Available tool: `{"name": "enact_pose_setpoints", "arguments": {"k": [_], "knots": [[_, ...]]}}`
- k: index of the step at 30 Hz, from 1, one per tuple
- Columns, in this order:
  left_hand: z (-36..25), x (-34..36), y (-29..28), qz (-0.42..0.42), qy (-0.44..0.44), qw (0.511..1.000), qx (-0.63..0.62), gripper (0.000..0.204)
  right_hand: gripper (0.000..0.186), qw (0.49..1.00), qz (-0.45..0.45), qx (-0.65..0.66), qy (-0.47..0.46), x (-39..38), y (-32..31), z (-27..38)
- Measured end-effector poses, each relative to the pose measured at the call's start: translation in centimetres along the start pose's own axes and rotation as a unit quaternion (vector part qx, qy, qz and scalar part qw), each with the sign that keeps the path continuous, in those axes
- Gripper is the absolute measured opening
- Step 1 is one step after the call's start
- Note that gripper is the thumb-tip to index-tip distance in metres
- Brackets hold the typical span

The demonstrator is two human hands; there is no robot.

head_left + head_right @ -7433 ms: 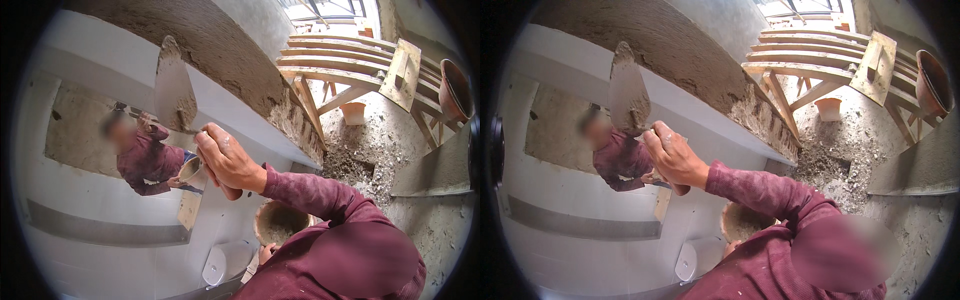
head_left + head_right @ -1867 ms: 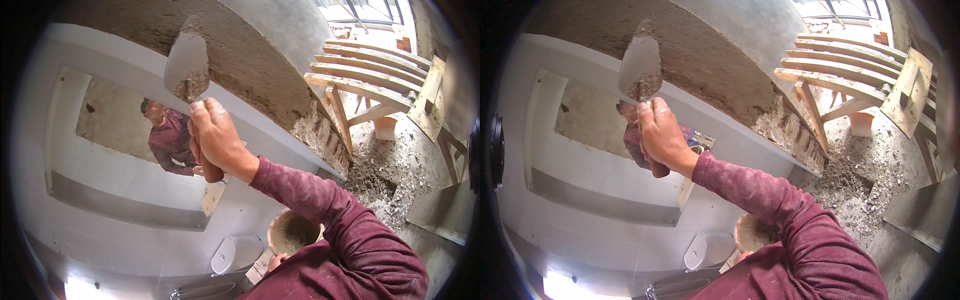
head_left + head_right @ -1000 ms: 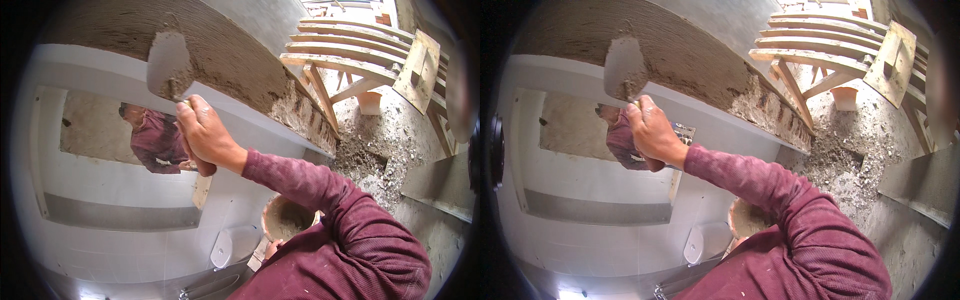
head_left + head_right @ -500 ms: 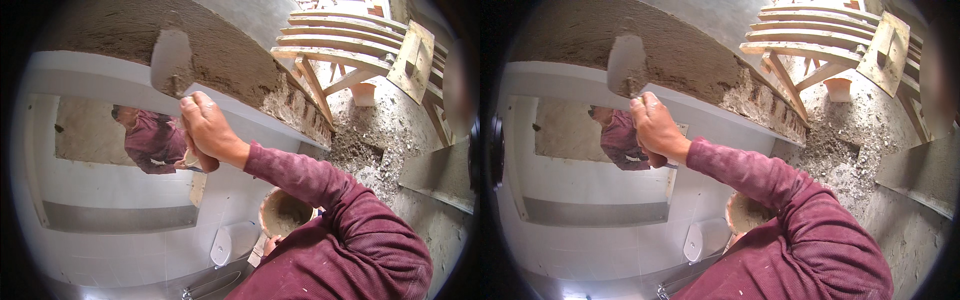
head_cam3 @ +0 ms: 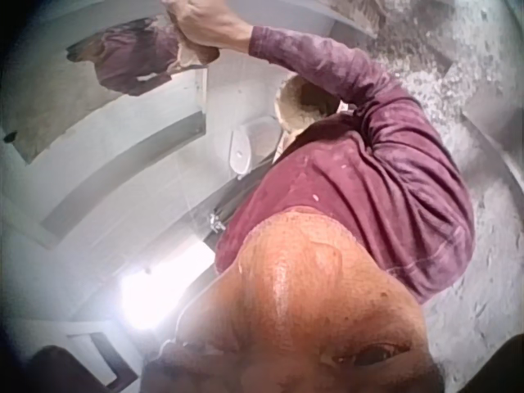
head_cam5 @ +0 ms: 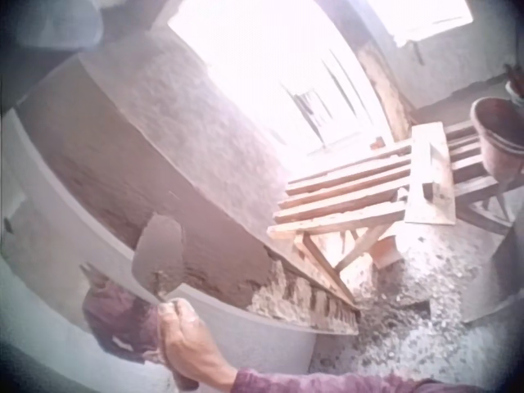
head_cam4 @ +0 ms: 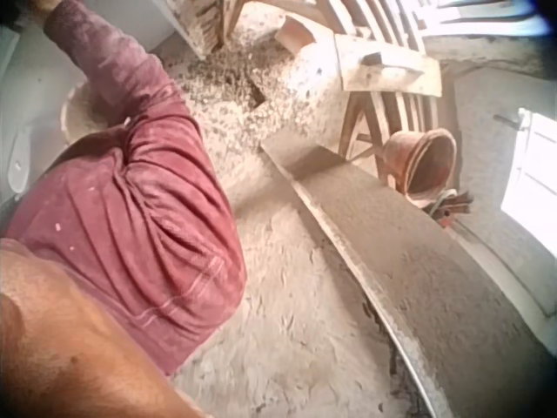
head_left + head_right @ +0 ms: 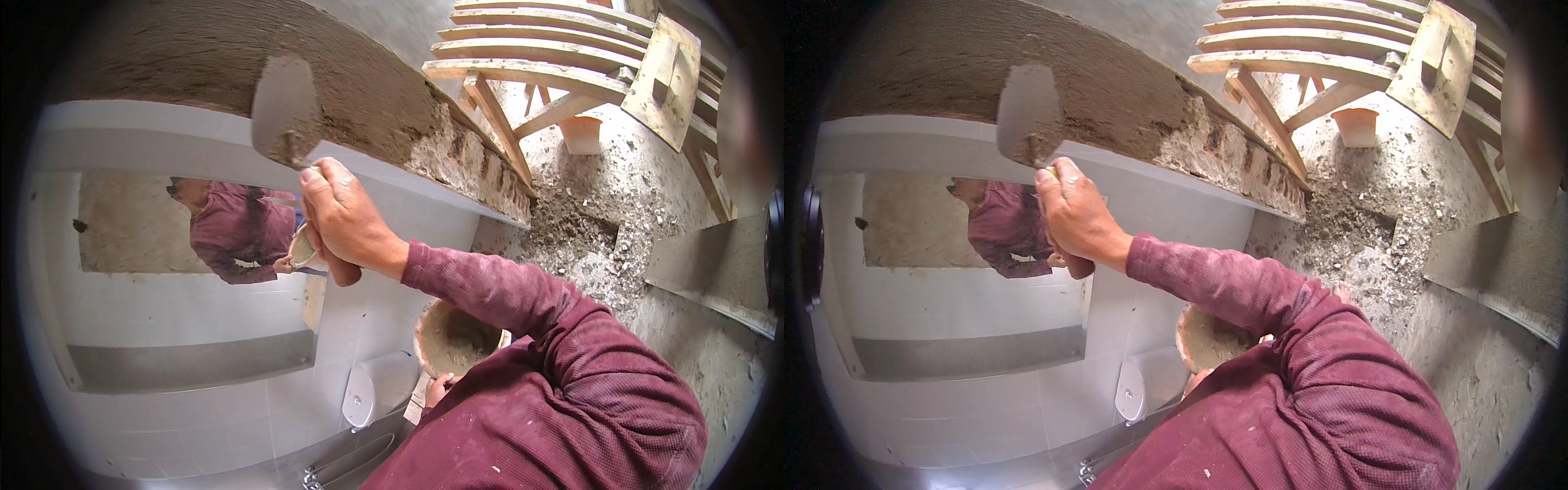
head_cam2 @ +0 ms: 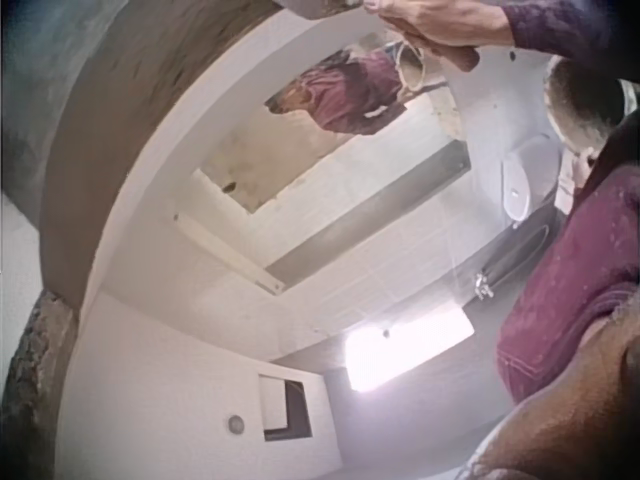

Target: The person scoops wet plaster from a bucket with a trowel and applies it to a wall, then smooths the surface with a wooden float. The person repeats this process, occasionally cleaning the tools and working on different sections of the wall.

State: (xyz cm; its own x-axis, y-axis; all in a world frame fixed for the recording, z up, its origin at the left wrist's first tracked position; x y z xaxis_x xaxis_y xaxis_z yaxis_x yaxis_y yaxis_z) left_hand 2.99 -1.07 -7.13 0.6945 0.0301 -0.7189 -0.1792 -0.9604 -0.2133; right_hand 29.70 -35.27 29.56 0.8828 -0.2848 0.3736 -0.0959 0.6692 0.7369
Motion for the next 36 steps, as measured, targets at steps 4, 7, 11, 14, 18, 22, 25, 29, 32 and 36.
{"name": "enact_pose_setpoints", "arguments": {"k": [4, 7, 11, 14, 18, 22, 25, 29, 32, 36], "knots": [[-0.3, -0.3, 0.3, 0.011, 0.006, 1.0, -0.024, 0.014, 0.024, 1.0, 0.016, -0.011, -0.019, 0.6, 0.2, 0.5], [-1.4, -0.3, 0.7, 0.007, 0.032, 0.999, 0.0, 0.012, 0.025, 0.996, -0.003, 0.05, 0.071, -1.2, -1.4, -1.9], [-2.8, -1.5, 1.6, -0.051, -0.054, 0.995, -0.066, 0.011, 0.025, 0.998, 0.012, 0.006, 0.065, -1.4, -2.0, -1.9], [0.5, -0.1, -0.3, -0.043, -0.045, 0.991, -0.121, 0.013, 0.025, 0.999, 0.005, -0.003, 0.045, -0.7, -1.2, -1.2], [3.5, 2.2, -3.0, 0.001, 0.055, 0.998, 0.011, 0.012, 0.024, 0.996, -0.012, 0.06, 0.069, -2.6, -2.4, -3.9], [-4.0, -1.9, 2.5, -0.048, -0.052, 0.994, -0.081, 0.009, 0.024, 0.998, 0.006, 0.041, 0.047, -2.0, -2.6, -2.9], [-6.4, -1.8, 2.6, -0.032, 0.036, 0.994, 0.098, 0.01, 0.023, 0.997, -0.025, 0.049, 0.056, -1.8, -3.5, -4.4], [-5.1, -1.6, 2.2, -0.028, -0.012, 0.998, 0.055, 0.007, 0.023, 0.998, -0.028, 0.023, 0.056, -2.9, -4.4, -4.6], [-2.0, -0.4, 0.5, -0.022, 0.015, 1.0, 0.011, 0.007, 0.023, 0.997, 0.01, 0.048, 0.066, -2.3, -2.4, -3.7], [-2.8, -1.1, 0.9, -0.065, -0.033, 0.997, 0.005, 0.008, 0.026, 0.983, -0.024, 0.115, 0.144, -4.6, -3.9, -5.5]]}}
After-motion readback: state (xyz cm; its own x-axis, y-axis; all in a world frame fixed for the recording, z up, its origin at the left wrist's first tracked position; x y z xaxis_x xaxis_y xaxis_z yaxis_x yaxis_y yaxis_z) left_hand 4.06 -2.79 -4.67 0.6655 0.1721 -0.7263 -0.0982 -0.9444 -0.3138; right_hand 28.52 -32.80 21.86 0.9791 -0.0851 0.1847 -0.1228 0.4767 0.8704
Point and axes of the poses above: each hand's wrist, its own x-axis towards the middle knuckle, its own y-axis out of the palm, z = x × y, the point moved 10 cm from there along x, towards the middle knuckle, and after that the axes turned 6 degrees about z, right-handed, at the moved point
